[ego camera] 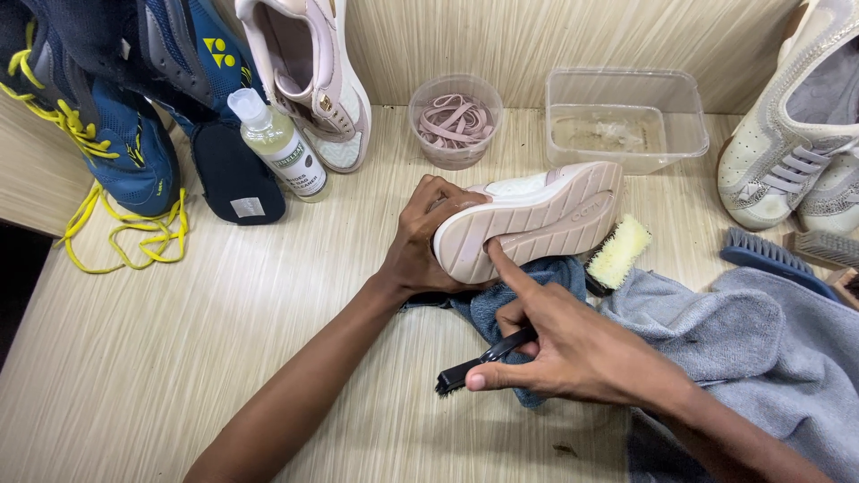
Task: The person scrubs the sole of a pink sneaker with a brush, wipes it with a cloth, and uses a smaller brush to clean the tread grooves. The shoe is held over a cloth on a wooden shelf with other shoes and cleaning supplies nearby.
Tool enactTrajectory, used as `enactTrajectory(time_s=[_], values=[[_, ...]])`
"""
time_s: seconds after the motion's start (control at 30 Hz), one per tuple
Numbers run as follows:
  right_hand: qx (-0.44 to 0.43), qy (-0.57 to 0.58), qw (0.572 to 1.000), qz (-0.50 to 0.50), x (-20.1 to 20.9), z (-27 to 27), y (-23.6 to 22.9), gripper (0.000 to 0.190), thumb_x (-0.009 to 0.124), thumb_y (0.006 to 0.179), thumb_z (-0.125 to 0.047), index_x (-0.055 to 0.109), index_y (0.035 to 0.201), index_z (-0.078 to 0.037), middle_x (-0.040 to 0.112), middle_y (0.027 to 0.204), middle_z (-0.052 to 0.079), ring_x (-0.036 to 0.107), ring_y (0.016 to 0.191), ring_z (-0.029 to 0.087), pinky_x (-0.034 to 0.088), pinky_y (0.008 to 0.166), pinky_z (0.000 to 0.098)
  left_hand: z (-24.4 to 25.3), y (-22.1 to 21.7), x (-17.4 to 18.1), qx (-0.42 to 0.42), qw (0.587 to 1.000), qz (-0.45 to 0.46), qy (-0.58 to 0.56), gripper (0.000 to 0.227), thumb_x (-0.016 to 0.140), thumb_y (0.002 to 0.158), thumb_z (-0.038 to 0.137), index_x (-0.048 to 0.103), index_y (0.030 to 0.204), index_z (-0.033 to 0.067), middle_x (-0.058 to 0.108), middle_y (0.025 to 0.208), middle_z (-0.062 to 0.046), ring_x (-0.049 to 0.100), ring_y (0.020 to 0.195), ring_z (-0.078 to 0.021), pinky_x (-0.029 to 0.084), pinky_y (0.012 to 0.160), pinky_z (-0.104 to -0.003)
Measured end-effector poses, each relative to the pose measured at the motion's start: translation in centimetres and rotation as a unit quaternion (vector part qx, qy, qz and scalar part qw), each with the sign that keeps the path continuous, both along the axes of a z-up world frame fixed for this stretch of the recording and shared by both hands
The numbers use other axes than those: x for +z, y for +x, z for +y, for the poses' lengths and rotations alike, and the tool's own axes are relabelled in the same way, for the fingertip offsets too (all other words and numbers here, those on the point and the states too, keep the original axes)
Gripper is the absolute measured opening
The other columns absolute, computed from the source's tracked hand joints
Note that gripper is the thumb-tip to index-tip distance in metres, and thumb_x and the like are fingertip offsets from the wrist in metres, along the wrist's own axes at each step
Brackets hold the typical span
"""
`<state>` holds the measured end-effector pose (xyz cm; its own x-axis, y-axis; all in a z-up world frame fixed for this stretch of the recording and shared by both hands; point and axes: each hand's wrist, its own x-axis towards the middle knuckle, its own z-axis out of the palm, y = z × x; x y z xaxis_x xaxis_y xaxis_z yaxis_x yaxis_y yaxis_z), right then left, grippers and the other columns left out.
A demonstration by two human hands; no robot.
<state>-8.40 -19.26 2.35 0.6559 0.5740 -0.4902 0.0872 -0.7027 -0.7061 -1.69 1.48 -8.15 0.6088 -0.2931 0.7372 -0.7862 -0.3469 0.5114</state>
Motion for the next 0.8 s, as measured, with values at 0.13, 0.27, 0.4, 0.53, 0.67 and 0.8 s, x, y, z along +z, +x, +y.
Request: enactTrajectory(time_s=[0.13,0.27,0.4,0.53,0.67,0.8], values=[[-0.029,0.108,0.992,-0.054,-1.8,0.7,-1.1,0.136,0.087,0.078,-0.042,-0.011,0.169,-0.017,0.043,0.056,-0.002,0.038,0.05,0.011,0.034,0.049,0.032,0.1,-0.1,-0.1,0.005,1.0,0.014,-0.001,0.069,0.088,0.07,0.043,0.066,0.124,0.0073,0.063,0.109,-0.014,0.06,0.099,-0.0271,0.049,0.086,-0.039],[-0.099,0.247,0.962,0.054,-1.9,0.0,-1.1,0.113,0.082,0.083,-0.028,0.011,0.17,-0.019,0.036,0.061,-0.004,0.032,0.053,0.006,0.028,0.048,0.0249,0.2,-0.2,0.2,0.001,1.0,0.009,0.01,0.074,0.091,0.069,0.05,0.065,0.124,0.0074,0.064,0.108,-0.013,0.058,0.1,-0.027,0.046,0.089,-0.039],[-0.135,0.341,0.92,0.14,-3.2,-1.0,0.0,0.079,0.069,0.093,-0.025,0.03,0.16,-0.011,0.043,0.063,0.0,0.034,0.054,0.007,0.023,0.047,0.0248,0.1,-0.4,0.7,0.0,1.0,0.017,0.013,0.074,0.091,0.07,0.052,0.066,0.122,0.0055,0.063,0.11,-0.01,0.058,0.102,-0.0283,0.05,0.088,-0.039],[-0.269,0.394,0.849,0.228,-3.1,-0.6,0.9,0.048,0.065,0.095,-0.025,0.053,0.138,-0.007,0.03,0.07,-0.005,0.029,0.057,0.006,0.021,0.05,0.0231,0.4,-0.1,-0.1,-0.008,1.0,0.021,0.019,0.064,0.082,0.074,0.041,0.065,0.127,0.0074,0.062,0.11,-0.015,0.057,0.101,-0.0286,0.046,0.091,-0.04],[-0.196,0.343,0.905,0.159,-3.2,-2.0,2.9,0.028,0.052,0.104,-0.032,0.06,0.116,-0.008,0.032,0.068,-0.005,0.031,0.061,0.008,0.026,0.056,0.023,-0.2,-0.1,0.1,-0.004,1.0,0.014,-0.028,0.063,0.088,0.071,0.041,0.069,0.123,0.0104,0.062,0.104,-0.01,0.063,0.099,-0.03,0.051,0.09,-0.043],[-0.158,0.186,0.964,-0.105,-3.3,-4.2,5.7,0.041,0.046,0.104,-0.033,0.072,0.096,-0.002,0.068,0.072,0.019,0.068,0.074,0.028,0.062,0.083,0.0594,-0.2,0.1,-0.2,-0.011,0.997,0.016,-0.068,0.071,0.096,0.06,0.045,0.073,0.12,0.0155,0.06,0.099,-0.006,0.067,0.1,-0.0318,0.057,0.092,-0.046]])
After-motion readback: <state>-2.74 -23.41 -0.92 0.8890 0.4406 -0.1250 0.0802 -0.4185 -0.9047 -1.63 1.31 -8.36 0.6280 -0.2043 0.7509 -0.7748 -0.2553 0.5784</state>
